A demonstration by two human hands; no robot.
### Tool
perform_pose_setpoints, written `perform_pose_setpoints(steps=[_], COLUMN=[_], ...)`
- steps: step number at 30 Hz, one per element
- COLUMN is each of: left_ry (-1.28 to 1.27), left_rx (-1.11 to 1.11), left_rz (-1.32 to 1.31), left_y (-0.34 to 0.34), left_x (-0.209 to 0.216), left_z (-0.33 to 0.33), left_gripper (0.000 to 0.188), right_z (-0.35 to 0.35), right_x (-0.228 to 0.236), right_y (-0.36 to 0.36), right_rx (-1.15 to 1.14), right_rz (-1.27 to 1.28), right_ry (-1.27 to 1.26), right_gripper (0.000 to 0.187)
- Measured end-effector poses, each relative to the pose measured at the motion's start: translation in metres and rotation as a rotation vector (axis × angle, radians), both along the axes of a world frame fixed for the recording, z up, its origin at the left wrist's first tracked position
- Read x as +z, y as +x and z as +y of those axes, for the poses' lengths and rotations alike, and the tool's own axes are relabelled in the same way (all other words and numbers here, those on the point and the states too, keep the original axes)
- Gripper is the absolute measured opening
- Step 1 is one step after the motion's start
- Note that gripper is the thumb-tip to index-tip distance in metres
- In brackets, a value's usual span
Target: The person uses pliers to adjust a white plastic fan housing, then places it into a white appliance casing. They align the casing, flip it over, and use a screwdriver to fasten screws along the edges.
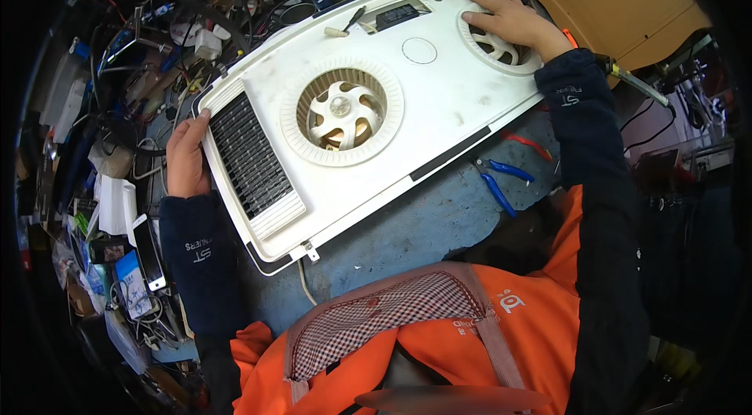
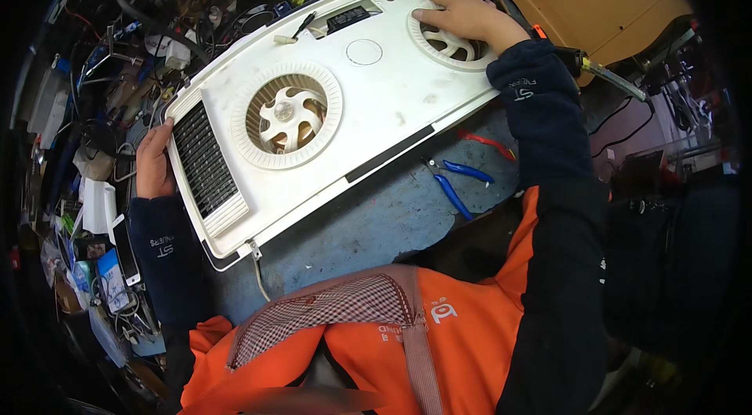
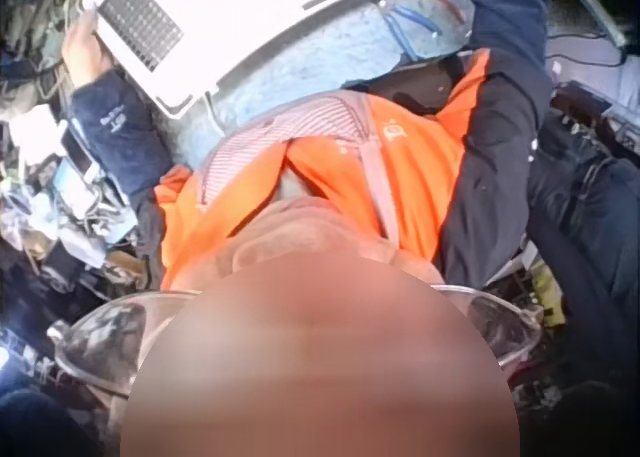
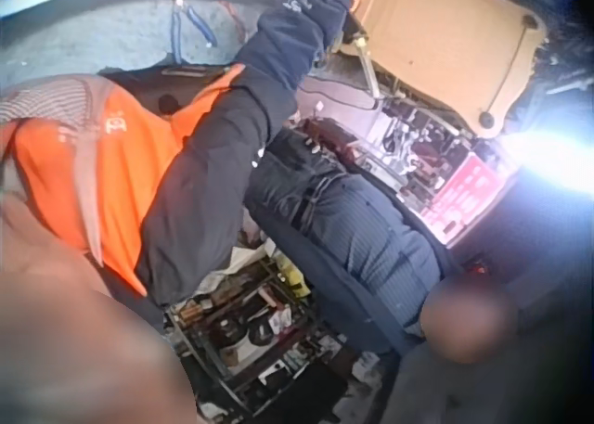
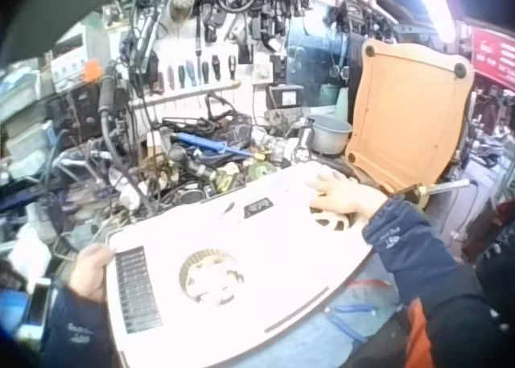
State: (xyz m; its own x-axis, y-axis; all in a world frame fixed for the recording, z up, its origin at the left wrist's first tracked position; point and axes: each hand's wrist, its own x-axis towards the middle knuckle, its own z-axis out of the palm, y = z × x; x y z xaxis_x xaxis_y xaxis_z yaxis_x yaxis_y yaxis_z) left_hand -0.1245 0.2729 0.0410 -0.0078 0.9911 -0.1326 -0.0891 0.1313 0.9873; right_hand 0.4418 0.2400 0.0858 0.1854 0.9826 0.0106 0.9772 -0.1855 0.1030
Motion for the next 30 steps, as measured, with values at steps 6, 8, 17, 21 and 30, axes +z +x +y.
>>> perform_pose_setpoints(steps=[6, 8, 17, 21, 30], left_ry=[-0.01, 0.187, 0.854, 0.822, 0.864], left_rx=[-0.055, 0.139, -0.507, -0.648, -0.626], left_rz=[0.175, 0.424, 0.869, 1.045, 1.132], left_y=[-0.008, 0.008, 0.055, 0.061, 0.058], left_x=[-0.004, 0.002, 0.059, 0.054, 0.05], left_z=[0.005, -0.004, -0.035, -0.041, -0.043], left_gripper=[0.032, 0.071, 0.049, 0.053, 0.05], right_z=[-0.002, 0.002, 0.066, 0.067, 0.071], right_x=[0.017, 0.028, 0.005, 0.008, 0.039], right_y=[-0.035, -0.073, -0.186, -0.187, -0.179], right_rx=[0.156, 0.442, 0.726, 0.379, 0.292], right_rz=[-0.104, 0.296, 0.276, 1.007, 1.593], right_ry=[0.248, 0.385, 0.226, 0.386, 0.533], right_gripper=[0.064, 0.049, 0.026, 0.025, 0.012])
